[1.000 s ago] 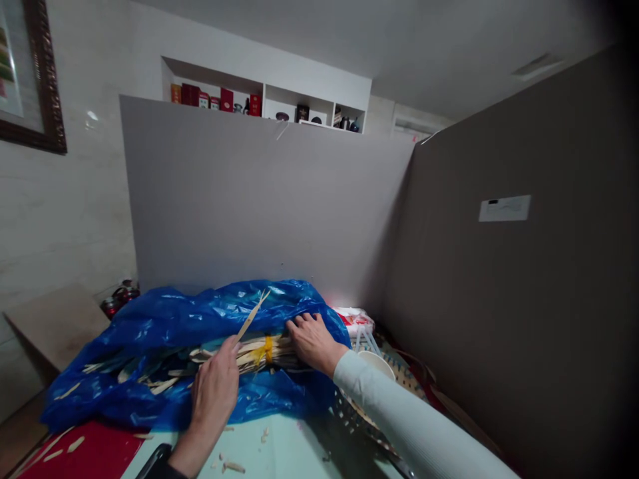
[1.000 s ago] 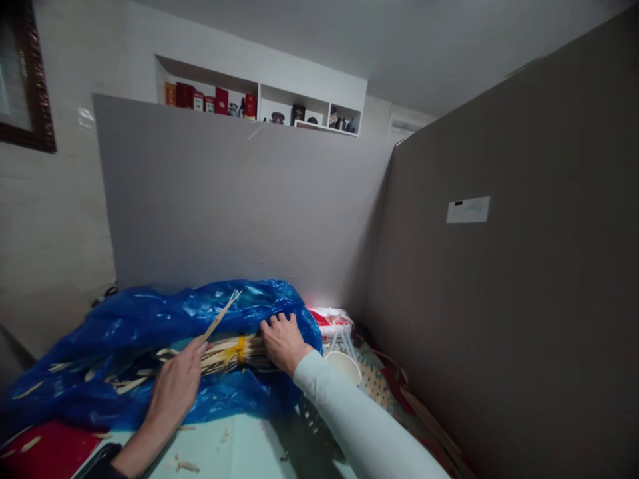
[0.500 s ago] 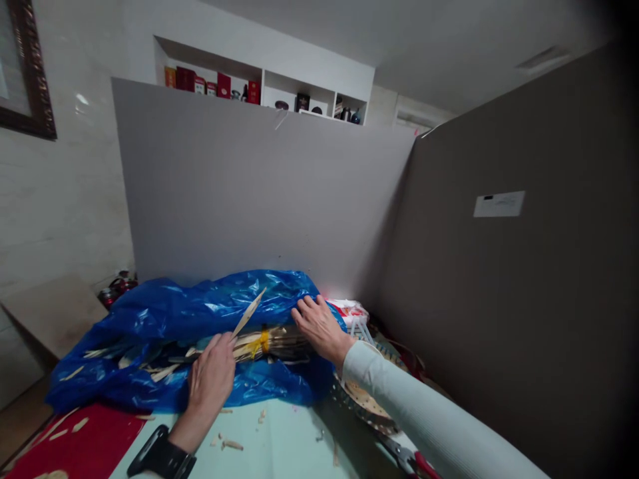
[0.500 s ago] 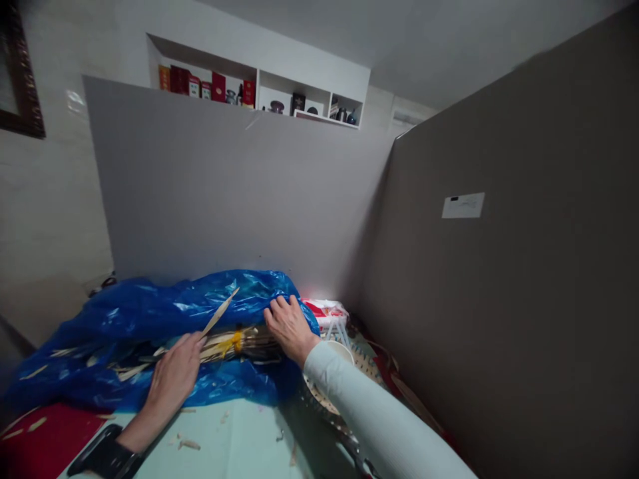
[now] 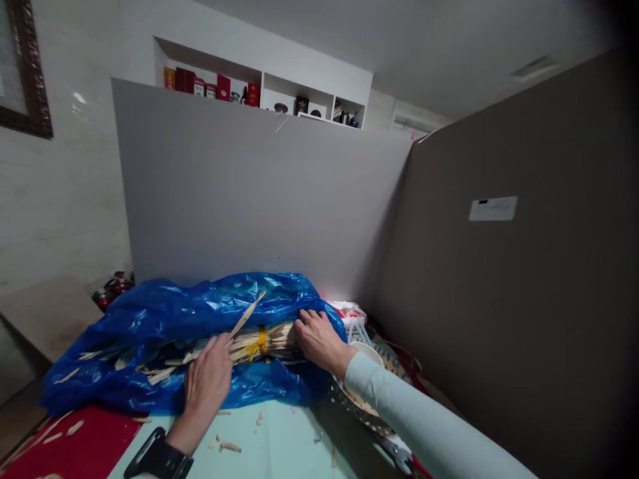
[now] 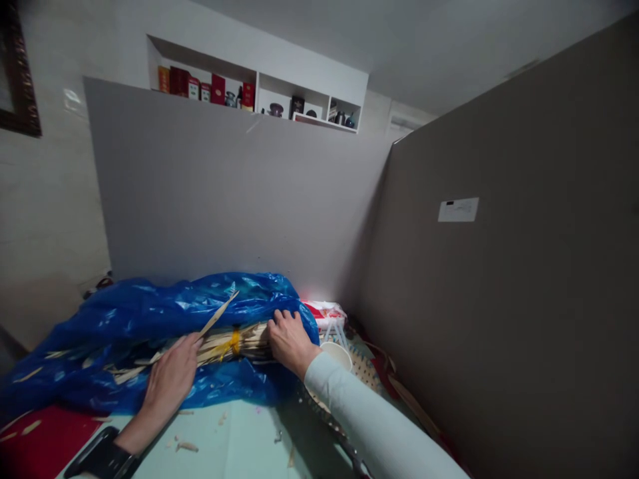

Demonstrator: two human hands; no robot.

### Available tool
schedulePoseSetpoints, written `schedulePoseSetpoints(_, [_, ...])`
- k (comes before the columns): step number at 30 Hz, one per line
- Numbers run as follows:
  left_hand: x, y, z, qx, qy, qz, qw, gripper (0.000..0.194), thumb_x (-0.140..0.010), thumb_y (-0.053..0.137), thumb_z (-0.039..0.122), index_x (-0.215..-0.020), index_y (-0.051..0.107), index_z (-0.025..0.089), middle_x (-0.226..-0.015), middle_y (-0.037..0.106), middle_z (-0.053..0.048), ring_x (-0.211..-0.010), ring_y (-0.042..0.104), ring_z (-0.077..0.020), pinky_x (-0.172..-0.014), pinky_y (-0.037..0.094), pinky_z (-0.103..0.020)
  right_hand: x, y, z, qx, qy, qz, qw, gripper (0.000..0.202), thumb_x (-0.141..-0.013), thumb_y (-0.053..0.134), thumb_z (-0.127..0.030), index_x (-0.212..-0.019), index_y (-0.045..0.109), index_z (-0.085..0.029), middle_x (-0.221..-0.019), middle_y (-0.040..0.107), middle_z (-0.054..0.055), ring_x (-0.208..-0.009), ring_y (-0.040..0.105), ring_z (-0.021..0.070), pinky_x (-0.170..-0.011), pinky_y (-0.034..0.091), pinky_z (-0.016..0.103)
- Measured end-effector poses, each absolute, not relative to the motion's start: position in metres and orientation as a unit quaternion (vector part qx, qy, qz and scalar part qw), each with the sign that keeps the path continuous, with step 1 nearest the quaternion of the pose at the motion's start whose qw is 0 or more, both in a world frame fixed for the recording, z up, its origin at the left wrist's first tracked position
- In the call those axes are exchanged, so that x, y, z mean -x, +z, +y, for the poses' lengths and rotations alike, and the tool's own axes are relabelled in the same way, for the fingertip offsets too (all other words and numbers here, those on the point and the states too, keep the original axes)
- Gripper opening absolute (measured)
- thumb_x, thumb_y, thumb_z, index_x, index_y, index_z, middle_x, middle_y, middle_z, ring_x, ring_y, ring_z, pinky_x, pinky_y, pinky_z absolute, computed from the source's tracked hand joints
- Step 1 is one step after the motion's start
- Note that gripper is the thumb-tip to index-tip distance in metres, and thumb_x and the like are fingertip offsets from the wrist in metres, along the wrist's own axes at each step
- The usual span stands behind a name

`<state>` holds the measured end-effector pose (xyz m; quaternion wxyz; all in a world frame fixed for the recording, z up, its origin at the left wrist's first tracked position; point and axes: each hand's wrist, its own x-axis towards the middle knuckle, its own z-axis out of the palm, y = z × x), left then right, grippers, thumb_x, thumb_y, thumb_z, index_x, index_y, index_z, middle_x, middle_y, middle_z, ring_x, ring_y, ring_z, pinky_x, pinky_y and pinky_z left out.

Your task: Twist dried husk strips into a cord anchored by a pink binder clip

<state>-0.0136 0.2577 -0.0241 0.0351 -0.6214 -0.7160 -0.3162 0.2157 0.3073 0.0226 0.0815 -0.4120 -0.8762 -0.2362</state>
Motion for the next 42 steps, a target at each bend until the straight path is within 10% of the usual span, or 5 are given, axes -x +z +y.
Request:
schedulePoseSetpoints(8, [-0.001, -0.014, 0.249, 0.606, -0.329, -0.723, 0.036, 0.041, -0.096, 0.025, 0.023, -0.112, 0.062, 0.013, -0.104, 0.067, -0.015, -0.082, 0.068, -0.0275, -0.064, 0.047, -0.034, -0.216, 0.033, 0.301, 0.346, -0.233, -0.905, 0.082, 0.013, -0.087, 0.051, -0.015, -0.088, 0.063, -0.013, -0.099, 0.058, 0.012, -0.097, 0.048, 0.0273, -0.079, 0.038, 0.039])
schedulePoseSetpoints(14, [-0.033, -0.019, 0.245, 0.714, -0.342, -0.611, -0.002, 0.043, -0.092, 0.034, 0.016, -0.126, 0.058, 0.026, -0.129, 0.064, -0.001, -0.111, 0.063, -0.0164, -0.088, 0.050, -0.025, -0.209, 0.029, 0.286, 0.347, -0.188, -0.913, 0.106, 0.017, -0.089, 0.047, -0.013, -0.093, 0.064, -0.016, -0.095, 0.063, 0.009, -0.088, 0.051, 0.0216, -0.079, 0.037, 0.035])
schedulePoseSetpoints(26, [-0.018, -0.061, 0.265, 0.668, -0.431, -0.602, -0.067, 0.048, -0.088, 0.032, 0.032, -0.118, 0.066, 0.017, -0.123, 0.069, -0.009, -0.116, 0.060, -0.0250, -0.106, 0.041, -0.039, -0.250, 0.048, 0.251, 0.394, -0.092, -0.892, 0.202, 0.021, -0.086, 0.036, -0.008, -0.076, 0.054, -0.016, -0.082, 0.059, 0.005, -0.069, 0.050, 0.0138, -0.065, 0.037, 0.026])
schedulePoseSetpoints(31, [-0.015, -0.037, 0.263, 0.642, -0.464, -0.591, -0.156, 0.040, -0.083, 0.040, 0.035, -0.103, 0.071, 0.022, -0.109, 0.075, -0.010, -0.107, 0.065, -0.0289, -0.094, 0.047, -0.039, -0.268, 0.090, 0.208, 0.465, 0.158, -0.748, 0.447, 0.020, -0.085, 0.044, -0.028, -0.067, 0.045, -0.019, -0.065, 0.048, 0.000, -0.062, 0.049, 0.0136, -0.058, 0.037, 0.025])
schedulePoseSetpoints(42, [-0.048, 0.070, 0.200, 0.693, -0.398, -0.434, -0.417, 0.031, -0.075, 0.057, 0.047, -0.072, 0.066, 0.018, -0.068, 0.066, 0.000, -0.052, 0.050, -0.0122, -0.049, 0.035, -0.023, -0.248, 0.096, 0.142, 0.440, 0.488, -0.641, 0.396, 0.038, -0.065, 0.074, -0.046, -0.073, 0.053, -0.015, -0.061, 0.053, -0.003, -0.050, 0.050, 0.0090, -0.048, 0.038, 0.021])
